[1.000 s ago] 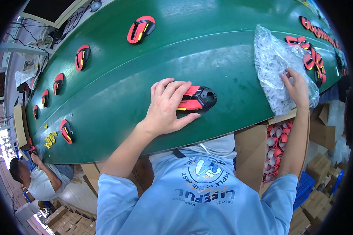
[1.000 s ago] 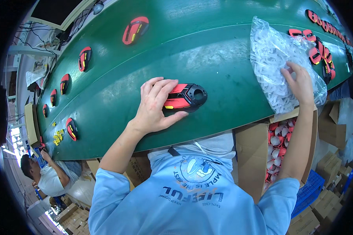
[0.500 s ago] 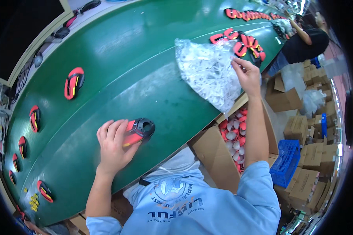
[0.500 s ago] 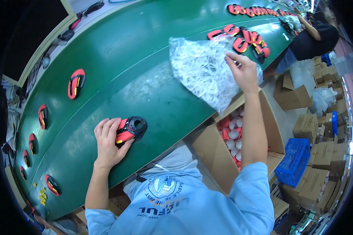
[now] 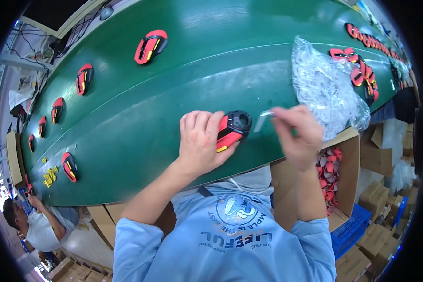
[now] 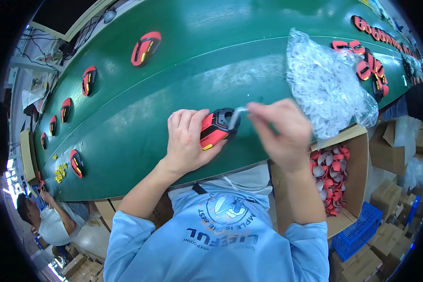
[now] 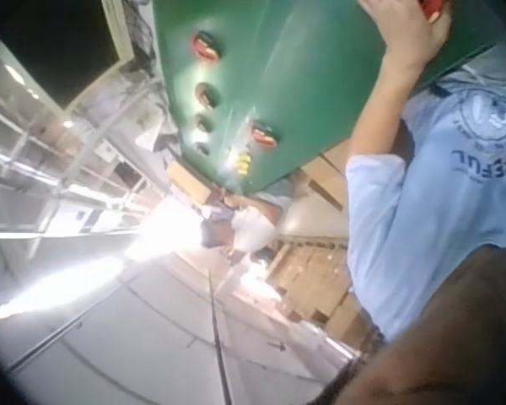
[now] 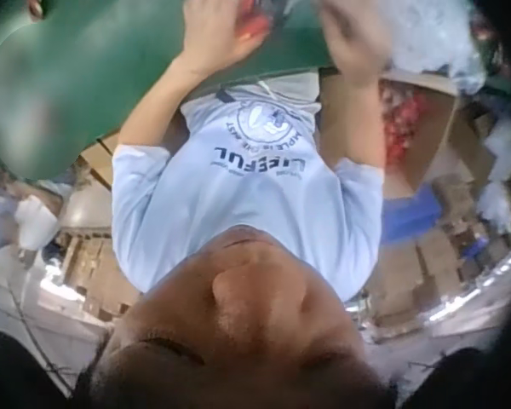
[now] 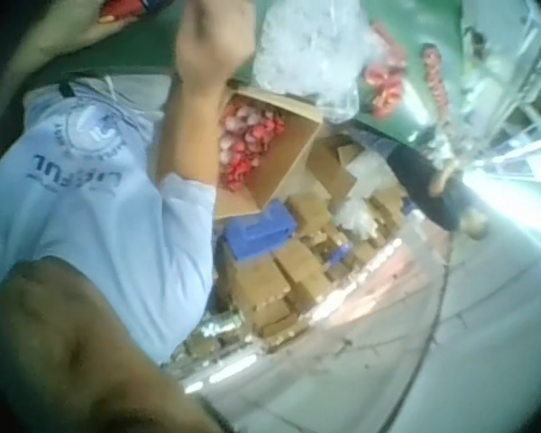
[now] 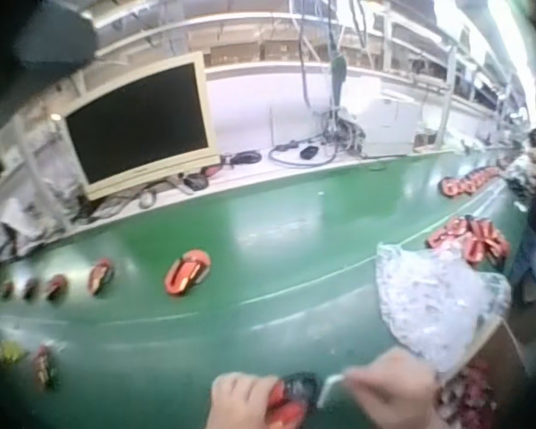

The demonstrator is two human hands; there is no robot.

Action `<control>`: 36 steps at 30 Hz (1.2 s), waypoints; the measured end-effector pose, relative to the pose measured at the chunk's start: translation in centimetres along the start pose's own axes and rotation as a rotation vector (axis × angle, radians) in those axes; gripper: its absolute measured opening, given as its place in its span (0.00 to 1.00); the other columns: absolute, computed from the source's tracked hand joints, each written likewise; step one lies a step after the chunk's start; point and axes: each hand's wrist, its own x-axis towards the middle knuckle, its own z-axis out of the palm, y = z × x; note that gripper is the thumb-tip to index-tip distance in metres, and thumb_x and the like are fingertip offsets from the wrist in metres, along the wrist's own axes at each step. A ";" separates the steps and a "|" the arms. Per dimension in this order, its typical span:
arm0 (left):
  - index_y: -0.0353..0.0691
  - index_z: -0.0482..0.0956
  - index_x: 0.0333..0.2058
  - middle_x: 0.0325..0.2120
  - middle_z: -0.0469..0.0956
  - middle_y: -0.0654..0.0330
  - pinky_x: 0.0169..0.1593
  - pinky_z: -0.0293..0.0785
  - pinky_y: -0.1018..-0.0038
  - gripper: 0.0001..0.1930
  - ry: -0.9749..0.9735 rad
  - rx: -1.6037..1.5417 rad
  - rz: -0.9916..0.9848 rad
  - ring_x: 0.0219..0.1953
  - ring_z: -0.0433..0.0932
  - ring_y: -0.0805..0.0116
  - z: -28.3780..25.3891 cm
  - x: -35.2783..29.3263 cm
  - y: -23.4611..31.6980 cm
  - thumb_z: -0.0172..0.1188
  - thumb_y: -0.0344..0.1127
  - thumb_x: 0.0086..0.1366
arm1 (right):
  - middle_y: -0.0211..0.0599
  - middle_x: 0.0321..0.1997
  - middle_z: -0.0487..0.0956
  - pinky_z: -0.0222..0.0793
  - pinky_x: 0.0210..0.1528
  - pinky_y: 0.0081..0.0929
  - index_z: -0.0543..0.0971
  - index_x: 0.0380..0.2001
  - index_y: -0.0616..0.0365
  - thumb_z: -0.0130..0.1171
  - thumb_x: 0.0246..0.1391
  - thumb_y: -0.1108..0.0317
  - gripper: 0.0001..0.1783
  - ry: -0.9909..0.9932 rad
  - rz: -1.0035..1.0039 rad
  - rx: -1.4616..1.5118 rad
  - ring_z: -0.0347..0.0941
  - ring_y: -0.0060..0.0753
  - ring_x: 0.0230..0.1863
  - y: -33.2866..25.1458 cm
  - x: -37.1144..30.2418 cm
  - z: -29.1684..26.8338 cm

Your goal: The person assembles computer mice on a conveyor belt by taking mouse bodies and plastic covers from a box, fitting the covers onto the mouse bodies by hand, and sliding the assembled mice along the conveyor belt.

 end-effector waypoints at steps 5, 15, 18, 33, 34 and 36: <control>0.37 0.74 0.64 0.49 0.75 0.51 0.60 0.65 0.50 0.46 0.024 0.013 -0.022 0.53 0.72 0.46 0.3 -0.7 0.1 0.82 0.49 0.50 | 0.38 0.37 0.88 0.75 0.34 0.31 0.90 0.38 0.59 0.75 0.53 0.78 0.08 -0.028 0.196 0.111 0.81 0.37 0.34 -0.2 -3.0 5.9; 0.50 0.81 0.62 0.56 0.76 0.49 0.62 0.71 0.49 0.33 -0.013 -0.104 0.144 0.56 0.76 0.46 0.0 -0.9 -0.8 0.80 0.39 0.56 | 0.38 0.42 0.88 0.78 0.44 0.35 0.92 0.42 0.54 0.72 0.57 0.70 0.09 -0.520 0.003 0.158 0.82 0.40 0.40 4.3 1.6 4.5; 0.52 0.84 0.60 0.58 0.77 0.49 0.62 0.73 0.50 0.31 -0.011 -0.107 0.168 0.55 0.79 0.47 -0.4 -0.7 -1.6 0.80 0.39 0.56 | 0.38 0.47 0.90 0.79 0.46 0.35 0.92 0.45 0.55 0.75 0.56 0.66 0.14 -0.563 -0.097 0.055 0.81 0.40 0.41 3.2 2.2 3.7; 0.47 0.87 0.54 0.58 0.81 0.51 0.60 0.77 0.51 0.26 -0.010 -0.113 0.184 0.57 0.82 0.51 -0.7 -0.8 -1.8 0.80 0.40 0.55 | 0.37 0.54 0.88 0.78 0.56 0.38 0.91 0.52 0.51 0.80 0.51 0.58 0.23 -0.717 0.043 0.071 0.82 0.43 0.53 3.1 2.1 3.4; 0.47 0.87 0.54 0.57 0.81 0.50 0.60 0.78 0.52 0.26 -0.014 -0.094 0.190 0.56 0.82 0.51 -0.7 -0.6 -1.7 0.80 0.40 0.55 | 0.39 0.55 0.87 0.78 0.57 0.39 0.91 0.51 0.54 0.80 0.51 0.61 0.23 -0.754 0.069 0.081 0.82 0.44 0.53 3.2 2.1 3.1; 0.46 0.87 0.54 0.57 0.81 0.50 0.59 0.78 0.53 0.27 -0.052 -0.095 0.220 0.56 0.83 0.50 -0.7 0.2 -1.3 0.80 0.40 0.54 | 0.39 0.54 0.88 0.78 0.56 0.39 0.91 0.51 0.54 0.79 0.52 0.61 0.22 -0.745 0.059 0.035 0.83 0.45 0.52 3.3 2.3 2.4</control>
